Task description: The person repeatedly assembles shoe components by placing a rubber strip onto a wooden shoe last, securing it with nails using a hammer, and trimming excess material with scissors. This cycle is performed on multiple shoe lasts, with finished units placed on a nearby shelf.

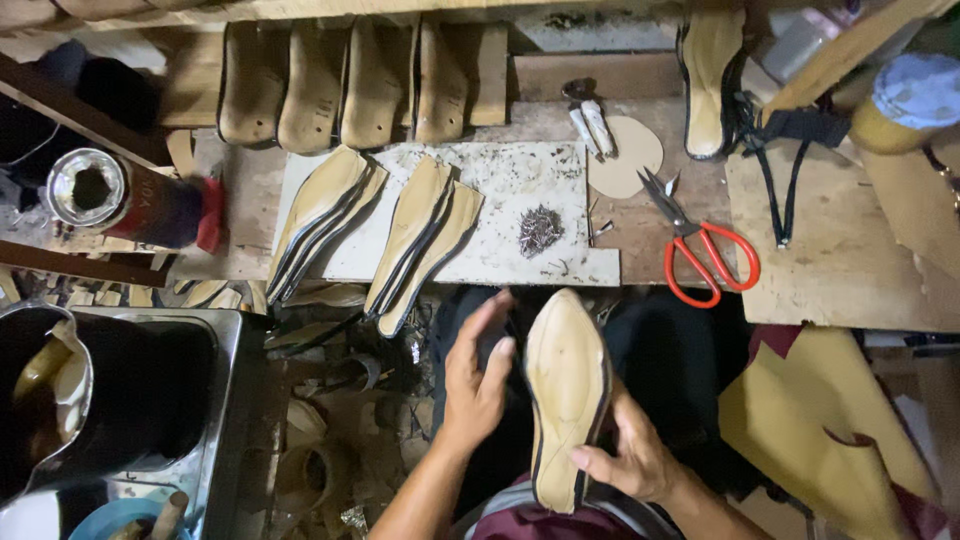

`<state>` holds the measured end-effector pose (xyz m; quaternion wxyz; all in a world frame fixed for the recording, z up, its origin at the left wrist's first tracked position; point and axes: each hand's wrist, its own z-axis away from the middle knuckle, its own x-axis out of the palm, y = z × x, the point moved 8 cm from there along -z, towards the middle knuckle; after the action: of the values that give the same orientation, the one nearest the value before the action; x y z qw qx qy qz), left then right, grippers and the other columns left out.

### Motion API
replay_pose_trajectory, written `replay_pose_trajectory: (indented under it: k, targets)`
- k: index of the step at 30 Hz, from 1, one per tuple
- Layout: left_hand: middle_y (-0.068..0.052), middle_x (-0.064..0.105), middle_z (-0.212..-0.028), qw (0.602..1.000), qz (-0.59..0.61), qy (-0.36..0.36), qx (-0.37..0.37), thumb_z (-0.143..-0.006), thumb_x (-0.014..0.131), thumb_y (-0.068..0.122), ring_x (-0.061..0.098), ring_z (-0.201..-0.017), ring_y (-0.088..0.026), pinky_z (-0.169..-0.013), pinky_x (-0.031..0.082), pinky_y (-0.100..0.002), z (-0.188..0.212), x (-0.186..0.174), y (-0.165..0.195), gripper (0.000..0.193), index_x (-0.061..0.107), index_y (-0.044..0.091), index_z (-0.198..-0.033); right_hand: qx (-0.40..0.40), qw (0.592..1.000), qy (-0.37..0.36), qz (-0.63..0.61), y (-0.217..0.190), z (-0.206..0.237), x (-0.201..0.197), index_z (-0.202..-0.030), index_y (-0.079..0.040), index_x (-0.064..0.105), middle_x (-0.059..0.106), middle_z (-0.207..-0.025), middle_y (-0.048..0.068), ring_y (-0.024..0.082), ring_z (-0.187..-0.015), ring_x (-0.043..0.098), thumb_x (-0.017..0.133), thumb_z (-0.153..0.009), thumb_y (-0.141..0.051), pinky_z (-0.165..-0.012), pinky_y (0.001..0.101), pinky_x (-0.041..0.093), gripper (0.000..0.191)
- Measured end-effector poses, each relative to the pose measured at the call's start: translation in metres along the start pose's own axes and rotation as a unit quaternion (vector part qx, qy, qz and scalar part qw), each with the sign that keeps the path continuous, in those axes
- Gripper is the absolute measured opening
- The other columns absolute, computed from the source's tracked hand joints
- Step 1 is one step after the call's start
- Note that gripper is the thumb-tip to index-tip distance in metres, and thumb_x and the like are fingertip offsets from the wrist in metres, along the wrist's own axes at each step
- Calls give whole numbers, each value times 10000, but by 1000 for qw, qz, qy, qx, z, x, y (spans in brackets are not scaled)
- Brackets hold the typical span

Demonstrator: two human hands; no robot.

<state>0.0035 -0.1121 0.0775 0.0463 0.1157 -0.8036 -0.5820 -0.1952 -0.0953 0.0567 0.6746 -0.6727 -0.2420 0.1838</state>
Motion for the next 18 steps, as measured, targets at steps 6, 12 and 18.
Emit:
replay_pose_trajectory:
  k: [6, 12, 18]
  targets:
    - [-242, 591, -1456, 991, 12, -134, -11, -918, 712, 216, 576, -1377, -370, -1162, 429, -424, 38, 11, 18, 603, 530, -34, -1436, 0, 988, 145, -49, 4, -31, -29, -1567, 15, 233, 501, -1420, 198, 256, -1284, 548, 690, -856, -75, -1082, 409, 457, 850]
    - [-241, 591, -1472, 992, 1, -117, -37, -904, 834, 255, 609, -1383, -340, -1156, 464, -393, 48, 18, 10, 771, 467, -31, -1519, -48, 989, 141, -11, -21, -59, -28, -1602, 4, 179, 501, -1437, 222, 261, -1294, 553, 688, -880, -80, -1072, 404, 466, 888]
    - [-204, 518, -1544, 964, 201, -14, -172, -881, 744, 212, 504, -1401, -286, -1174, 368, -377, 26, -6, -22, 791, 403, -30, -1553, -79, 979, 159, 101, -36, -57, -41, -1592, -32, 214, 401, -1569, 229, 279, -1370, 505, 678, -886, -96, -994, 388, 519, 847]
